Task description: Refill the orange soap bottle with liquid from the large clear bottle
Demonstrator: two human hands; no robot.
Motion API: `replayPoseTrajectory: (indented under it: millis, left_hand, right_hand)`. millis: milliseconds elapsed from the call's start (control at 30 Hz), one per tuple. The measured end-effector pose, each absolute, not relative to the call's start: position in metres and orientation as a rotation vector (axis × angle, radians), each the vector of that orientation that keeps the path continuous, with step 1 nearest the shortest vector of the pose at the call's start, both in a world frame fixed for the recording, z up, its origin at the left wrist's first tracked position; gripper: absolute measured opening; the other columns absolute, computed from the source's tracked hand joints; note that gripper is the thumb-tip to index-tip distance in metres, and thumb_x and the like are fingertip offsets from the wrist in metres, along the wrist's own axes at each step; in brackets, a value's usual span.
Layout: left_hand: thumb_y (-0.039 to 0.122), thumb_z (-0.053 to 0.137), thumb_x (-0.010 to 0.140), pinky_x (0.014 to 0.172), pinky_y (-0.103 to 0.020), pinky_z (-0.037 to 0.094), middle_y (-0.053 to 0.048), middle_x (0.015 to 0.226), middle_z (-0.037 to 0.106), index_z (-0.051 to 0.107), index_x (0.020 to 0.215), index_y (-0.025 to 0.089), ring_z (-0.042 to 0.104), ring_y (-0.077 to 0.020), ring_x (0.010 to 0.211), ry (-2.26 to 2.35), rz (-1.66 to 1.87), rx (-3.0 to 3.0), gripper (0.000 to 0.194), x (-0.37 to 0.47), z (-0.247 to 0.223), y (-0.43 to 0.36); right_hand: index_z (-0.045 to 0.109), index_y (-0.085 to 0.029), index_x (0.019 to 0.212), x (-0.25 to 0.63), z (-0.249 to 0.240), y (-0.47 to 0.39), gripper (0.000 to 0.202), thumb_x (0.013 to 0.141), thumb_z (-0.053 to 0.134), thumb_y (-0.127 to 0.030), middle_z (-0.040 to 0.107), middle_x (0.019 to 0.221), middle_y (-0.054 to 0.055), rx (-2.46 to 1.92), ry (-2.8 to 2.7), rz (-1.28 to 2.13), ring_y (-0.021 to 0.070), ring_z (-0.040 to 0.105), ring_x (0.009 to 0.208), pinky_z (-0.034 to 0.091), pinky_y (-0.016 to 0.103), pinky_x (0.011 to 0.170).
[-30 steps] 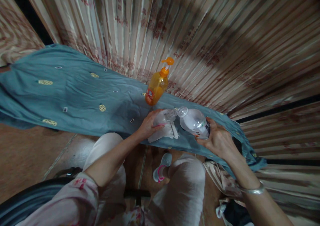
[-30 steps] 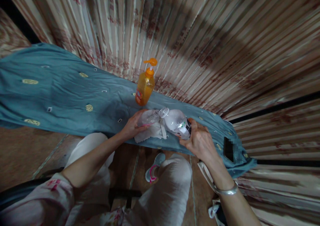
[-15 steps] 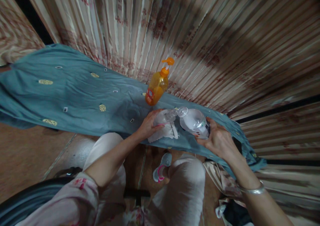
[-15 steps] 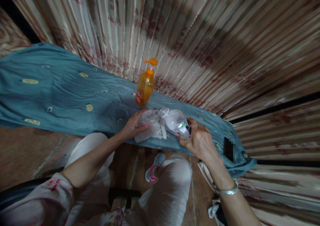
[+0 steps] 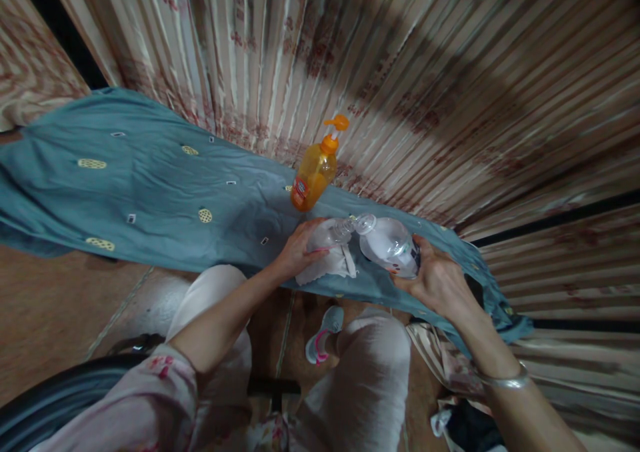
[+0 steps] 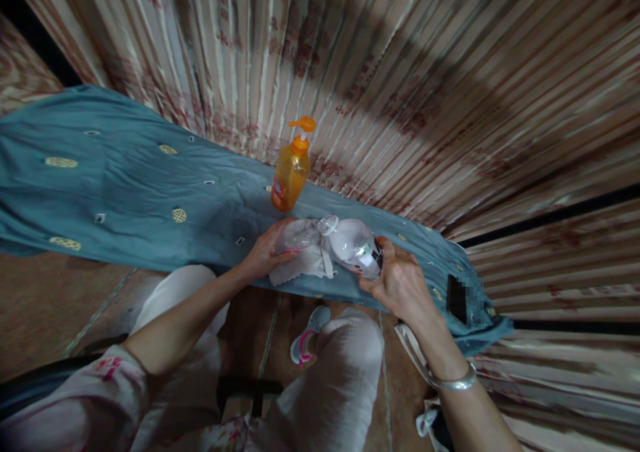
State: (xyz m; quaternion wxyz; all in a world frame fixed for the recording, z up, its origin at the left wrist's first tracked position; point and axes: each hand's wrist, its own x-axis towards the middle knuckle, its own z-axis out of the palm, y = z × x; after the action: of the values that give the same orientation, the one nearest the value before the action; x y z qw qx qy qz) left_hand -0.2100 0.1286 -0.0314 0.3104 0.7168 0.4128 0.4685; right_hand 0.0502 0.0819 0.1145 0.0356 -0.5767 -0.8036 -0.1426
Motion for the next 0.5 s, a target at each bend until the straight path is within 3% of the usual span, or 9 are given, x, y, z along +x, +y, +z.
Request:
replayPoseTrajectory:
  millis: [500]
  left_hand:
    - [0.044, 0.067, 0.080, 0.110, -0.043, 0.039, -0.011, 0.136, 0.054, 0.043, 0.136, 0.019, 0.050, -0.0278, 0.127, 1.087, 1.237, 1.899, 0.066, -0.2105, -0.0334, 0.1292]
  right_hand:
    - [0.048, -0.005, 0.124, 0.0506, 0.1145, 0.0811, 0.068, 0.071, 0.059, -0.047, 0.070, 0.090, 0.016, -1.756, -2.475, -0.453, 0.0296, 0.067, 0.080, 0.051, 0.038, 0.069]
